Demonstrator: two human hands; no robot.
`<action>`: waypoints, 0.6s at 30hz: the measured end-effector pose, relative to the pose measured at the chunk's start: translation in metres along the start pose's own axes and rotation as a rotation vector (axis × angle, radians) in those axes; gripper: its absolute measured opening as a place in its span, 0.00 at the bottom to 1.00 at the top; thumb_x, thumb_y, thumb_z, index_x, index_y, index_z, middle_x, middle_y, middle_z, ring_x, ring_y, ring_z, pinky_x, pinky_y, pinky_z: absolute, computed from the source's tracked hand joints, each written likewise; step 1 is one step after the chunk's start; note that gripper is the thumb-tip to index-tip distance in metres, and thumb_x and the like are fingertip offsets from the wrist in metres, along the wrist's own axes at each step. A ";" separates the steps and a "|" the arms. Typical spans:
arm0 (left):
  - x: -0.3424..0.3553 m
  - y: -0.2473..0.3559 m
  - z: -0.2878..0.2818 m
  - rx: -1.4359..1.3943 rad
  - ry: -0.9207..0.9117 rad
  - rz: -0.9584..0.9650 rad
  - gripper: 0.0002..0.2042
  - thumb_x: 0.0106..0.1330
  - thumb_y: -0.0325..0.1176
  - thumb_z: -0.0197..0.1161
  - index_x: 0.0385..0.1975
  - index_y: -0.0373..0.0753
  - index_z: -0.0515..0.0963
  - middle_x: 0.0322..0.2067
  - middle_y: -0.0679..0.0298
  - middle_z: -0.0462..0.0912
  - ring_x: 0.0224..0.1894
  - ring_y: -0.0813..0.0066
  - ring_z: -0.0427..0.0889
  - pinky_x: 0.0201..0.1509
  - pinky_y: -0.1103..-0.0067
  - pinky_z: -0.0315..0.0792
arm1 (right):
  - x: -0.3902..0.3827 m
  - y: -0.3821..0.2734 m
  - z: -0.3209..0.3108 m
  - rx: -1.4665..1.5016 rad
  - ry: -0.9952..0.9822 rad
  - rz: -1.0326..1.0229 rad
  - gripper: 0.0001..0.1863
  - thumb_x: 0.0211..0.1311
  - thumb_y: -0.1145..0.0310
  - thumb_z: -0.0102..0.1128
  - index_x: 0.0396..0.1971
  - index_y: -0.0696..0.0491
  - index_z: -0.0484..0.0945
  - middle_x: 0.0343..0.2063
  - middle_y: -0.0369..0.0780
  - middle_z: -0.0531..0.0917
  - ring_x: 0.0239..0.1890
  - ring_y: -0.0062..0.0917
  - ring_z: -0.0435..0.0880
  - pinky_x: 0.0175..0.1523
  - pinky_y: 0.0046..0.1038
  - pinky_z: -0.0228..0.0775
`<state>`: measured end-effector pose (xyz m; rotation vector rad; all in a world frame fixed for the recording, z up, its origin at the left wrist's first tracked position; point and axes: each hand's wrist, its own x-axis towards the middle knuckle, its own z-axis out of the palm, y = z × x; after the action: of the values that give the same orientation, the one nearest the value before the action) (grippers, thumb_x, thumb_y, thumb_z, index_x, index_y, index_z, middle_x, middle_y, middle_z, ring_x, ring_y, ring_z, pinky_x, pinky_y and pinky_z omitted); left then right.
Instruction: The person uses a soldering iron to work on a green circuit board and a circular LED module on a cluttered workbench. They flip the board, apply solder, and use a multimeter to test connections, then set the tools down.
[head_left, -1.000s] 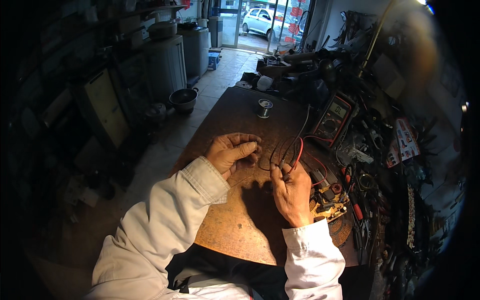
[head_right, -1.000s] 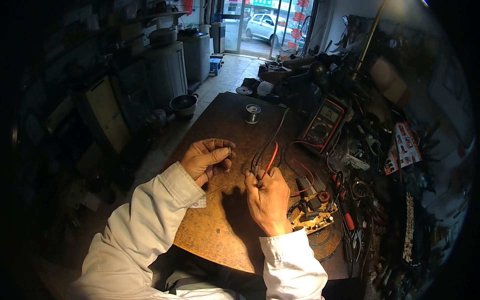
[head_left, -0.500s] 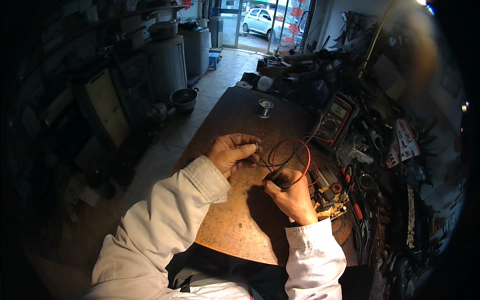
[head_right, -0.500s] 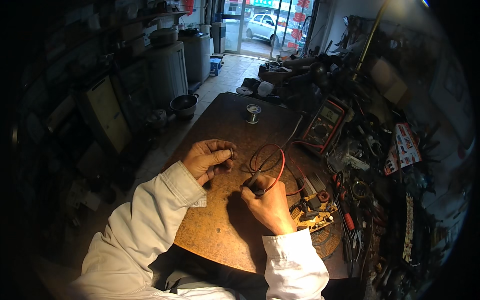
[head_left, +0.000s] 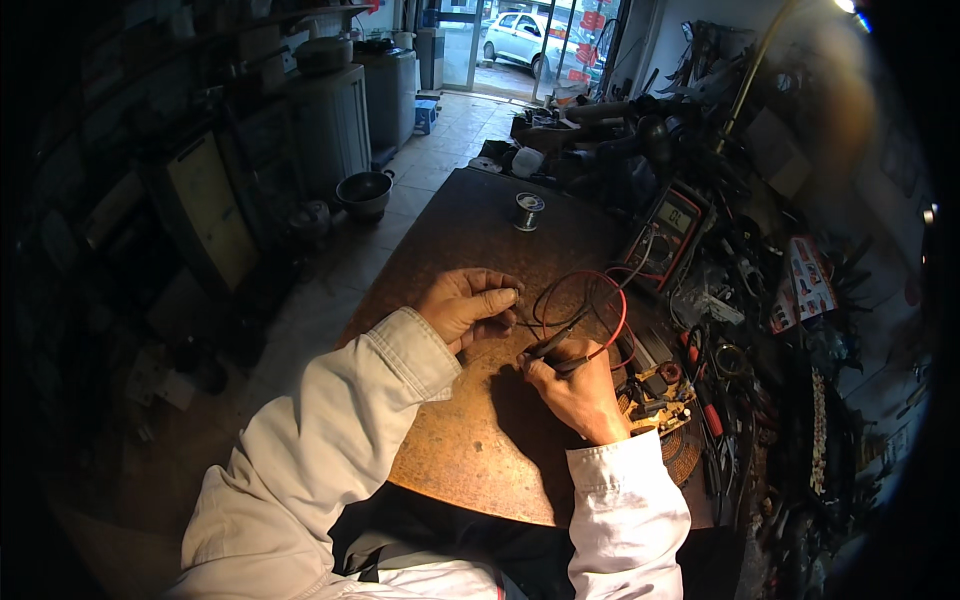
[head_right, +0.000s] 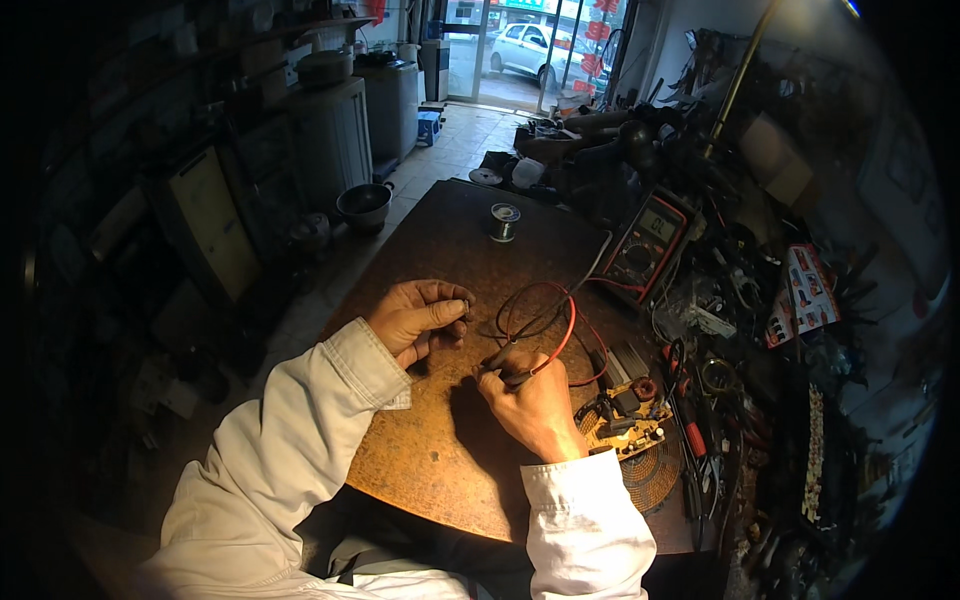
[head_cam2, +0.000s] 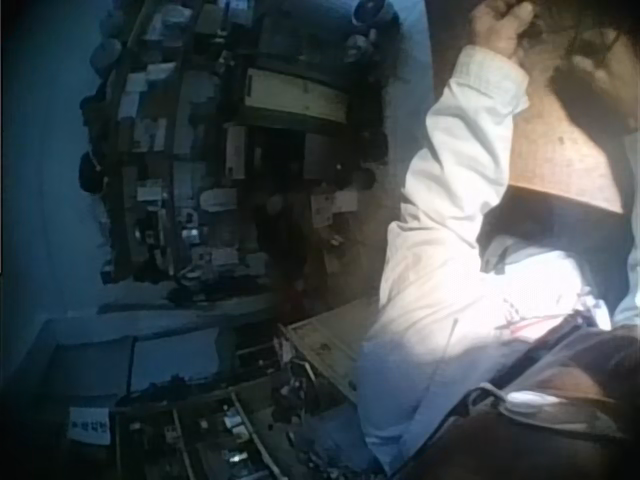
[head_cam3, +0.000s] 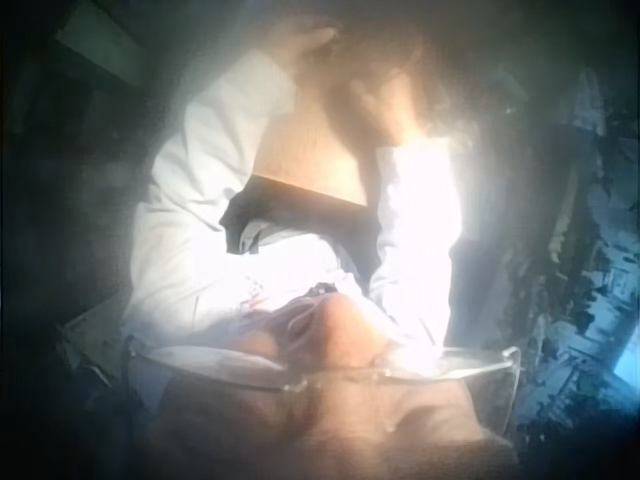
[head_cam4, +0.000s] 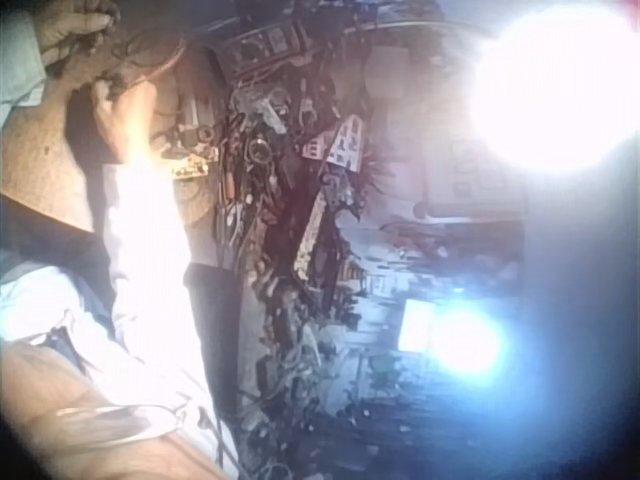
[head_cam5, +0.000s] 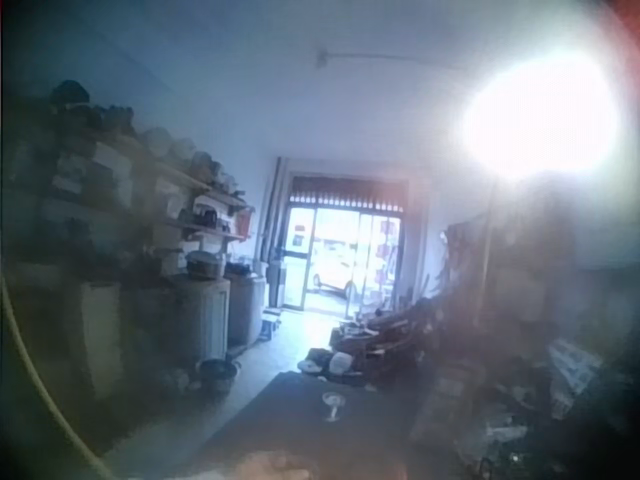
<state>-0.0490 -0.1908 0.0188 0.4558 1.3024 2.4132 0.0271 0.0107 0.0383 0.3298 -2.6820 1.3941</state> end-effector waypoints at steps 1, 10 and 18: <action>0.001 0.000 0.001 0.002 0.002 -0.002 0.09 0.68 0.28 0.66 0.45 0.34 0.80 0.35 0.64 0.85 0.35 0.76 0.86 0.38 0.77 0.86 | 0.000 0.000 -0.001 0.026 0.004 -0.001 0.10 0.57 0.69 0.67 0.30 0.62 0.85 0.19 0.44 0.85 0.21 0.26 0.82 0.29 0.30 0.73; -0.001 0.000 0.003 0.007 0.014 -0.040 0.10 0.68 0.27 0.66 0.46 0.34 0.79 0.35 0.63 0.85 0.35 0.76 0.86 0.38 0.77 0.86 | 0.002 0.002 -0.001 0.090 0.133 -0.007 0.10 0.61 0.68 0.68 0.27 0.60 0.85 0.20 0.41 0.85 0.20 0.23 0.82 0.26 0.27 0.71; -0.005 -0.001 0.014 0.031 -0.049 -0.100 0.12 0.68 0.26 0.66 0.49 0.35 0.77 0.38 0.61 0.86 0.38 0.74 0.87 0.40 0.78 0.86 | 0.004 -0.002 -0.007 1.078 0.263 0.149 0.12 0.65 0.61 0.68 0.37 0.55 0.80 0.25 0.36 0.81 0.16 0.16 0.72 0.19 0.18 0.61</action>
<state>-0.0379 -0.1826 0.0244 0.4444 1.3117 2.2890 0.0236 0.0144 0.0447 -0.0062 -1.5498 2.5822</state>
